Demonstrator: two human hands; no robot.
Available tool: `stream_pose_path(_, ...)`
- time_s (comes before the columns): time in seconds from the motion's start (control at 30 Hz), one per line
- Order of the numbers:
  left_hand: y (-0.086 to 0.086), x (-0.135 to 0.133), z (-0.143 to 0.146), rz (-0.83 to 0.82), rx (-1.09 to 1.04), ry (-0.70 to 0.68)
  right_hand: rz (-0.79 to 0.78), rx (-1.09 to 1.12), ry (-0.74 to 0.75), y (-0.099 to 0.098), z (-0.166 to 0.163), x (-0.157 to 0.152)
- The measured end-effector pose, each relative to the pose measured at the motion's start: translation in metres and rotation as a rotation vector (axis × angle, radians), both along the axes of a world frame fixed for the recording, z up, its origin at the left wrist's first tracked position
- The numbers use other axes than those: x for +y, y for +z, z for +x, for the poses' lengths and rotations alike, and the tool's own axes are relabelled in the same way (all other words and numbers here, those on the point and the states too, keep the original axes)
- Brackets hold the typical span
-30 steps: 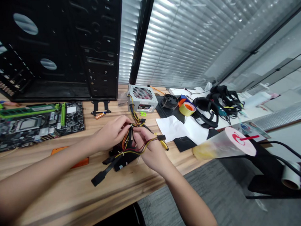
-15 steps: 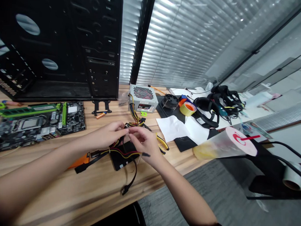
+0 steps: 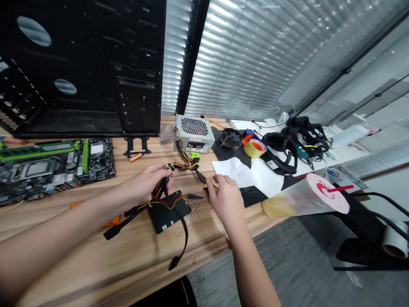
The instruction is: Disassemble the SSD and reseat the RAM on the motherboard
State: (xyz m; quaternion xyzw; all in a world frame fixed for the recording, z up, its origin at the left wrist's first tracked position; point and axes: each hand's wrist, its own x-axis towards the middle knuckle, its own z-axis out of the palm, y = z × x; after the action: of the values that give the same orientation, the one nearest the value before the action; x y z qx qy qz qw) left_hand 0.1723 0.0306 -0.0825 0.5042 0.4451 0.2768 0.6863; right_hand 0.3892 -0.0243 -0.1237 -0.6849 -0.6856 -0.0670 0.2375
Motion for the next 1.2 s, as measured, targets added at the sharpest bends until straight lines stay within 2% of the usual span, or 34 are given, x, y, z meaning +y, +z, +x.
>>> stream_pose_path(0.07, 0.0, 0.001, 0.0, -0.036, -0.048, 0.017, -0.123, -0.167, -0.055, -0.01, 0.011, -0.006)
stream_pose_path(0.13, 0.0, 0.001, 0.0, -0.034, -0.063, 0.027, -0.193, -0.284, -0.049, -0.019, 0.013, -0.008)
stream_pose_path(0.23, 0.002, -0.001, -0.001, 0.006, -0.041, 0.025, -0.213, -0.422, -0.062, -0.028, 0.006, -0.008)
stream_pose_path(0.3, 0.002, -0.001, -0.002, 0.032, -0.025, 0.023, -0.185, -0.468, -0.128, -0.031, 0.002, -0.006)
stream_pose_path(0.37, 0.0, -0.001, -0.004, 0.047, -0.03, 0.033, -0.134, -0.432, -0.198, -0.031, 0.001, -0.006)
stream_pose_path(0.47, -0.006, 0.003, -0.004, 0.015, -0.093, 0.037, -0.01, -0.251, -0.24, -0.027, 0.002, -0.008)
stream_pose_path(0.6, -0.011, 0.006, -0.002, -0.053, -0.169, 0.006, 0.055, -0.032, -0.221, -0.016, 0.001, -0.016)
stream_pose_path(0.73, -0.004, 0.003, -0.002, 0.002, -0.057, -0.052, 0.089, 0.104, -0.124, -0.008, -0.006, -0.025)
stream_pose_path(0.83, -0.001, -0.001, -0.004, 0.139, 0.057, -0.117, 0.124, 0.091, -0.017, -0.003, -0.014, -0.029)
stream_pose_path(0.93, -0.001, -0.003, -0.004, 0.227, 0.117, -0.122, 0.065, 0.044, 0.044, 0.001, -0.023, -0.031)
stream_pose_path(1.2, -0.003, -0.006, -0.002, 0.257, 0.098, -0.113, 0.007, -0.169, -0.022, 0.003, -0.033, -0.031)
